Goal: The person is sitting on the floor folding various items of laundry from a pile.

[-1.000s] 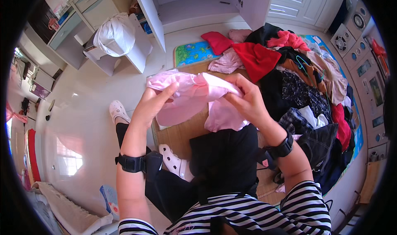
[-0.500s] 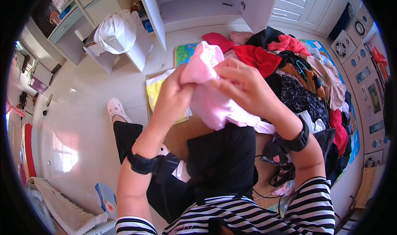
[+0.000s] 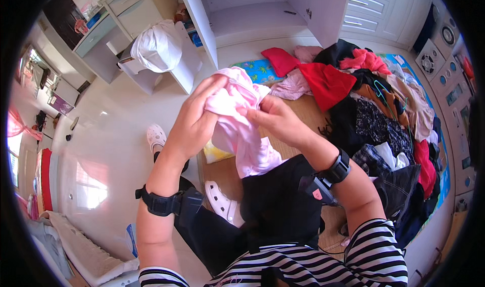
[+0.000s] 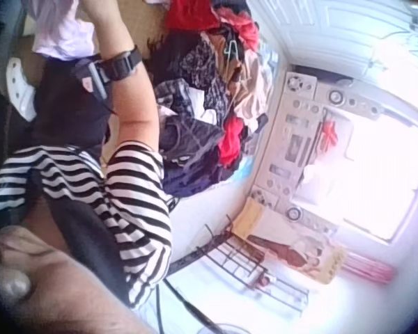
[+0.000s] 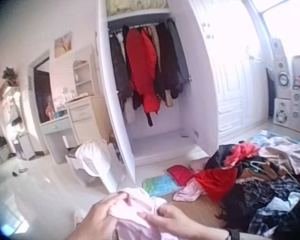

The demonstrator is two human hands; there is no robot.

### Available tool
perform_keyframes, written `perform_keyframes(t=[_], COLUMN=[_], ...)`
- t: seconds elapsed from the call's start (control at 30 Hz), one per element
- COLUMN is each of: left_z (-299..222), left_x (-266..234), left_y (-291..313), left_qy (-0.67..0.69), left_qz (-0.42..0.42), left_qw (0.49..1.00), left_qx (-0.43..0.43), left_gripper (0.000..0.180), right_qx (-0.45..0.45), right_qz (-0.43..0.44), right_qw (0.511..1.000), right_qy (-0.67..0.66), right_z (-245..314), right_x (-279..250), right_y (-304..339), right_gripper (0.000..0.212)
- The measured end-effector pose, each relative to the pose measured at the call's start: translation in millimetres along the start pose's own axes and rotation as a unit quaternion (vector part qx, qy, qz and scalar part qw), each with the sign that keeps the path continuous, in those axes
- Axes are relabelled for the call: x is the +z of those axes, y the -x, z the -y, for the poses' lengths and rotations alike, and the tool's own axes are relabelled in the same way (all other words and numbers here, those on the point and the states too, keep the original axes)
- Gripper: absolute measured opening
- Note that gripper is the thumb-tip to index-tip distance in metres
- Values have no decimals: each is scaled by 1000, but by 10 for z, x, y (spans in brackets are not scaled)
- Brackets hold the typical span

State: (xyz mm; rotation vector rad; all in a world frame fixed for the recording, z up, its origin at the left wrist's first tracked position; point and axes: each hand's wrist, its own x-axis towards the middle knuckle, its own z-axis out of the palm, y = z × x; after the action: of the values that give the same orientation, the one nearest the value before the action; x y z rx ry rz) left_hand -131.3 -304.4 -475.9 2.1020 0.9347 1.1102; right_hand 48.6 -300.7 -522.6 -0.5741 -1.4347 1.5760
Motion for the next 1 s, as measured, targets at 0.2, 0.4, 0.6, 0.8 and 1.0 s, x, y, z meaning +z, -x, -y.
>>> perform_keyframes(t=[0.2, 0.4, 0.6, 0.8, 1.0], left_z=[-124, -311, -382, -154, 69], left_x=[-316, -479, -117, 76, 116], left_y=[-52, -155, -95, -164, -106], left_qy=[-84, 139, 151, 139, 75], left_qz=[-154, -187, -73, -64, 14], left_qw=[983, 970, 983, 972, 969], left_qx=[-63, -64, -67, -176, -234], left_gripper=[27, 28, 17, 20, 23], right_qx=[-106, -275, -232, -222, -107], right_qz=[-50, -50, -97, -19, 4], right_qw=[962, 937, 878, 836, 855], right_qy=[248, 212, 407, 502, 507], right_z=[389, 785, 719, 553, 411], right_x=[-118, -5, 146, 11, -60], right_y=[-355, -472, -374, -310, -201], right_gripper=[29, 24, 19, 15, 14])
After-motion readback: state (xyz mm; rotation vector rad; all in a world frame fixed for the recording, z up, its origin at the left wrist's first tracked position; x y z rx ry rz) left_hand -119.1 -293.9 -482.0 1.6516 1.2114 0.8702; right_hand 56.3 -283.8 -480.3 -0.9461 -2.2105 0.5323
